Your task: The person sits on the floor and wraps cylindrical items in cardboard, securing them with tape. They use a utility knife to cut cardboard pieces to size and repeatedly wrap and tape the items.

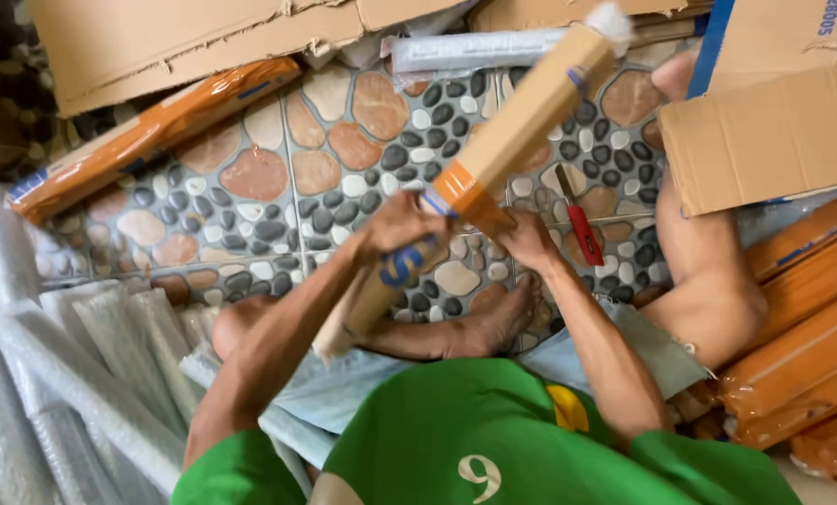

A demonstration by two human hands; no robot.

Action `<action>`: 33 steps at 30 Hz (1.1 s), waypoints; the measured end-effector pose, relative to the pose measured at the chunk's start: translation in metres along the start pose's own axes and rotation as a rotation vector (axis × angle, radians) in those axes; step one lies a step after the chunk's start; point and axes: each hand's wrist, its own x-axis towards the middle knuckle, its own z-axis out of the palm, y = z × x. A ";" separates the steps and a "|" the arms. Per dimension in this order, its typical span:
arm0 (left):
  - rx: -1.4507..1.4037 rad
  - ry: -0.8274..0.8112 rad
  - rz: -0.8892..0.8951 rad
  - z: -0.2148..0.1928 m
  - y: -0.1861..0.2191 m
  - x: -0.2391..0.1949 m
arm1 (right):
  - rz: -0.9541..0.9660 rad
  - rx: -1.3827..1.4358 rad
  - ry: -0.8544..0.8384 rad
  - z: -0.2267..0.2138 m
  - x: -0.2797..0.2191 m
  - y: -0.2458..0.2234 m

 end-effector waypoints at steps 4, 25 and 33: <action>-0.626 -0.179 -0.159 0.050 -0.064 0.010 | 0.004 0.167 -0.002 0.009 -0.008 0.008; 1.081 0.027 0.243 -0.060 -0.083 0.003 | 0.406 1.000 0.202 0.170 -0.038 -0.142; 1.100 0.599 0.836 -0.052 -0.219 0.045 | 0.437 0.558 -0.111 0.216 -0.043 -0.118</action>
